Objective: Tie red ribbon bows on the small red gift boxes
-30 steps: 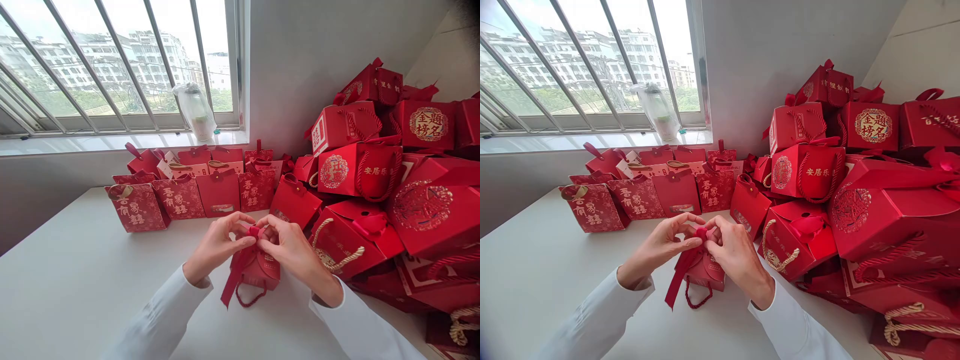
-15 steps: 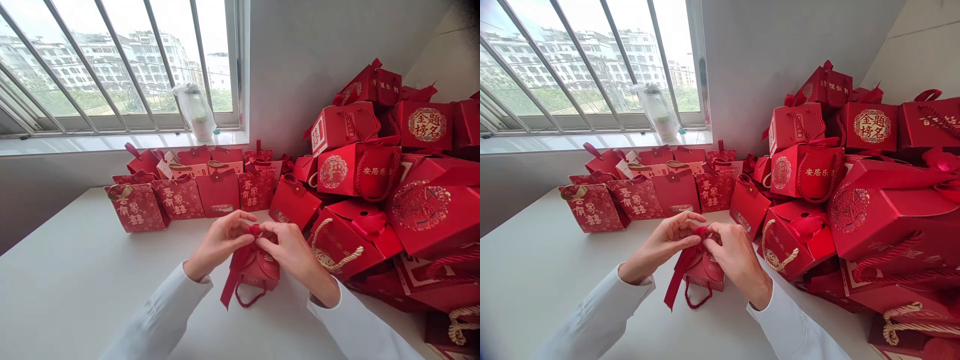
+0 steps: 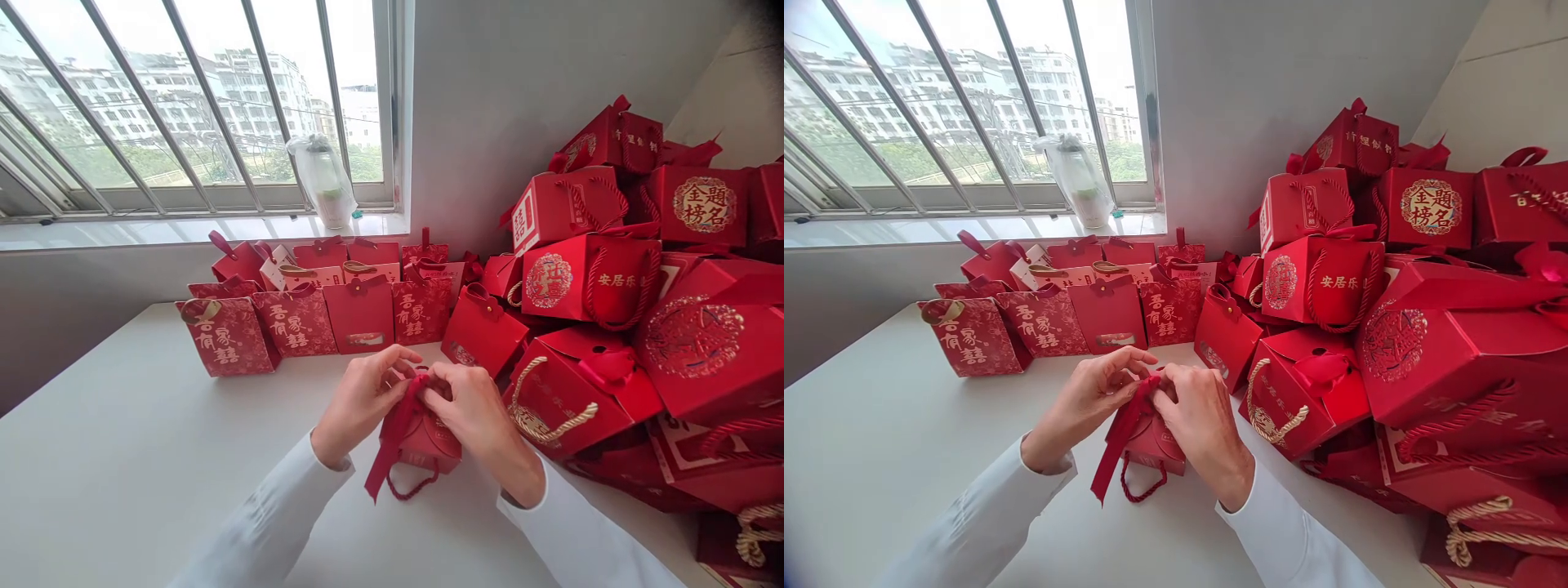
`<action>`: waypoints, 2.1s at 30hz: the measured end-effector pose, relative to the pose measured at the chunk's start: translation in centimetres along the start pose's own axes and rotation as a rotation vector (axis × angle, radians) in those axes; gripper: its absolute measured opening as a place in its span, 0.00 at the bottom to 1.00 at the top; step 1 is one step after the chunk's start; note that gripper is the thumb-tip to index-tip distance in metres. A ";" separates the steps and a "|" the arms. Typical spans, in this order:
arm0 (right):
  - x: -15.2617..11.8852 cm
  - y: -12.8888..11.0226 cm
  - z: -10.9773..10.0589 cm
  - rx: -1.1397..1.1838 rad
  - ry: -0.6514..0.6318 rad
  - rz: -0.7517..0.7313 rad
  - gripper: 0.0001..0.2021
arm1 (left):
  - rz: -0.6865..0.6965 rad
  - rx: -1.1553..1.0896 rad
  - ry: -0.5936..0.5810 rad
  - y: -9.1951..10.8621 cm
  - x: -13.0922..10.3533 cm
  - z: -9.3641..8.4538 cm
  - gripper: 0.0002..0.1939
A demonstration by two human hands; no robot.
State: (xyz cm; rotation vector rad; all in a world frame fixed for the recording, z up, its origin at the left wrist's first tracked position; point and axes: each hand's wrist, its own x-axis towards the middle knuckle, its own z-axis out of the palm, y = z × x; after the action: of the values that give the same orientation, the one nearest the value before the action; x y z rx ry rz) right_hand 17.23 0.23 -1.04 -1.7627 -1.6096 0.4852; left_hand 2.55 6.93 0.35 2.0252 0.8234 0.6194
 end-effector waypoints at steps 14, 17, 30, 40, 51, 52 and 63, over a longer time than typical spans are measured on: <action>0.0 0.4 -0.1 0.049 -0.027 0.015 0.05 | -0.044 -0.160 -0.088 -1.7 0.7 -0.1 0.15; 0.0 0.5 -0.4 0.123 -0.053 -0.009 0.07 | -0.047 -0.224 -0.115 -1.9 0.6 -0.1 0.16; 0.0 -0.6 -1.9 0.200 -0.042 -0.067 0.06 | -0.084 -0.225 -0.150 -2.0 0.7 -0.4 0.18; 0.1 -0.2 -2.3 0.065 -0.078 -0.034 0.07 | -0.082 -0.098 -0.148 -1.2 0.5 -0.8 0.16; -0.1 -0.3 -2.4 0.015 -0.185 0.141 0.10 | -0.234 -0.218 -0.092 -1.4 0.3 -3.4 0.20; 0.0 -0.2 -2.5 0.005 -0.184 0.146 0.11 | -0.250 -0.208 -0.087 -1.5 0.3 -3.5 0.20; 0.1 0.7 -2.8 -0.006 -0.139 0.083 0.09 | -0.229 0.022 -0.137 -0.6 -0.1 -4.1 0.18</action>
State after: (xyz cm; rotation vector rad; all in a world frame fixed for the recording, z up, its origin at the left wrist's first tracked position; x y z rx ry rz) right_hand 19.70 -0.39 0.41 -1.8410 -1.6385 0.6552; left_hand -0.46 9.23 2.00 1.9331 0.9659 0.3403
